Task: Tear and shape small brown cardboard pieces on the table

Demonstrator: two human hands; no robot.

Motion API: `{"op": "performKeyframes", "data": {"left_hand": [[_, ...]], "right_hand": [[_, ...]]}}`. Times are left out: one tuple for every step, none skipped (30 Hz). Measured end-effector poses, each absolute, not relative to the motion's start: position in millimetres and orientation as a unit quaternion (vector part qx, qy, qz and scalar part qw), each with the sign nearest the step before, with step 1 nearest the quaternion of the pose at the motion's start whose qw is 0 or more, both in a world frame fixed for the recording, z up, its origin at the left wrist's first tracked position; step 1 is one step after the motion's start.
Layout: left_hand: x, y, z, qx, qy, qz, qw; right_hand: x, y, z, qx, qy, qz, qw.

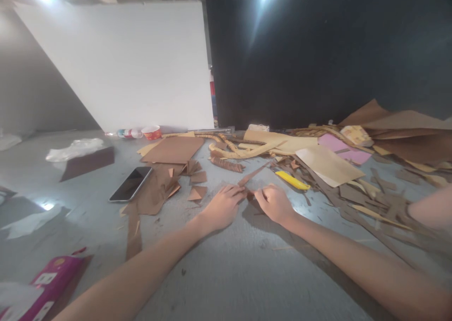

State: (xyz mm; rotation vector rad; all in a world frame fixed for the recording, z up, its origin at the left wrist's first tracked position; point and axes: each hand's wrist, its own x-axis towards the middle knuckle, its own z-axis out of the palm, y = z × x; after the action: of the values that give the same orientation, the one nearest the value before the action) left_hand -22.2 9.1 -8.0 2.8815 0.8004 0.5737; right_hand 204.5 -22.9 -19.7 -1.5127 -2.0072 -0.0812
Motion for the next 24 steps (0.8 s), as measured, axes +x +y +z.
{"op": "performKeyframes", "data": {"left_hand": [[-22.4,9.0,-8.2,0.945,0.263,0.188,0.049],[-22.5,9.0,-8.4,0.944,0.265,0.188,0.049],[-22.6,8.9,-8.6,0.944,0.267,0.187,0.05],[-22.7,8.9,-8.6,0.944,0.269,0.186,0.05],[-22.7,8.8,-8.5,0.944,0.269,0.185,0.051],[-22.6,8.7,-8.2,0.944,0.269,0.184,0.052],[-22.5,8.6,-7.7,0.944,0.268,0.184,0.053],[-22.3,8.5,-7.2,0.945,0.266,0.184,0.053],[-22.1,8.3,-6.5,0.945,0.265,0.184,0.054],[-21.9,8.2,-5.9,0.945,0.265,0.183,0.053],[-21.7,8.1,-5.4,0.945,0.265,0.182,0.052],[-21.6,8.0,-5.1,0.945,0.266,0.181,0.052],[-21.5,8.0,-5.1,0.946,0.265,0.181,0.052],[-21.6,8.1,-5.3,0.946,0.265,0.182,0.052],[-21.7,8.3,-5.7,0.946,0.264,0.183,0.054],[-21.9,8.4,-6.1,0.946,0.262,0.184,0.055],[-22.0,8.6,-6.6,0.946,0.26,0.185,0.055],[-22.1,8.6,-6.8,0.946,0.26,0.185,0.056],[-22.2,8.4,-6.8,0.946,0.26,0.184,0.056],[-22.1,8.1,-6.4,0.946,0.262,0.182,0.057],[-21.9,7.7,-5.8,0.946,0.264,0.18,0.058],[-21.7,7.3,-4.9,0.945,0.266,0.178,0.06],[-21.5,6.9,-4.0,0.945,0.267,0.176,0.063],[-21.3,6.6,-3.1,0.945,0.268,0.176,0.065]], "right_hand": [[204.1,-22.7,-19.8,-0.574,-0.76,-0.032,0.302],[203.7,-22.5,-19.8,-0.577,-0.761,-0.033,0.295],[203.2,-22.5,-19.7,-0.58,-0.761,-0.034,0.288],[202.8,-22.5,-19.4,-0.584,-0.761,-0.037,0.28],[202.5,-22.7,-19.1,-0.588,-0.761,-0.039,0.271],[202.2,-22.9,-18.7,-0.591,-0.761,-0.042,0.263],[201.9,-23.1,-18.3,-0.593,-0.762,-0.045,0.256],[201.7,-23.3,-18.0,-0.593,-0.764,-0.048,0.249],[201.5,-23.4,-17.8,-0.593,-0.766,-0.05,0.244],[201.4,-23.5,-17.7,-0.592,-0.768,-0.052,0.239],[201.4,-23.5,-17.7,-0.592,-0.77,-0.052,0.235],[201.4,-23.4,-17.9,-0.591,-0.771,-0.051,0.232],[201.5,-23.2,-18.2,-0.59,-0.772,-0.049,0.23],[201.6,-22.9,-18.5,-0.59,-0.773,-0.047,0.228],[201.8,-22.6,-18.9,-0.588,-0.775,-0.045,0.226],[202.0,-22.3,-19.2,-0.586,-0.777,-0.046,0.224],[202.2,-22.1,-19.3,-0.584,-0.78,-0.049,0.22],[202.3,-21.9,-19.4,-0.581,-0.783,-0.053,0.216],[202.4,-21.8,-19.4,-0.577,-0.787,-0.057,0.212],[202.4,-21.8,-19.2,-0.574,-0.789,-0.062,0.207],[202.2,-21.9,-18.9,-0.572,-0.792,-0.065,0.204],[202.0,-22.0,-18.5,-0.571,-0.793,-0.067,0.202],[201.7,-22.1,-18.1,-0.57,-0.794,-0.068,0.201],[201.3,-22.3,-17.7,-0.57,-0.793,-0.07,0.201]]}}
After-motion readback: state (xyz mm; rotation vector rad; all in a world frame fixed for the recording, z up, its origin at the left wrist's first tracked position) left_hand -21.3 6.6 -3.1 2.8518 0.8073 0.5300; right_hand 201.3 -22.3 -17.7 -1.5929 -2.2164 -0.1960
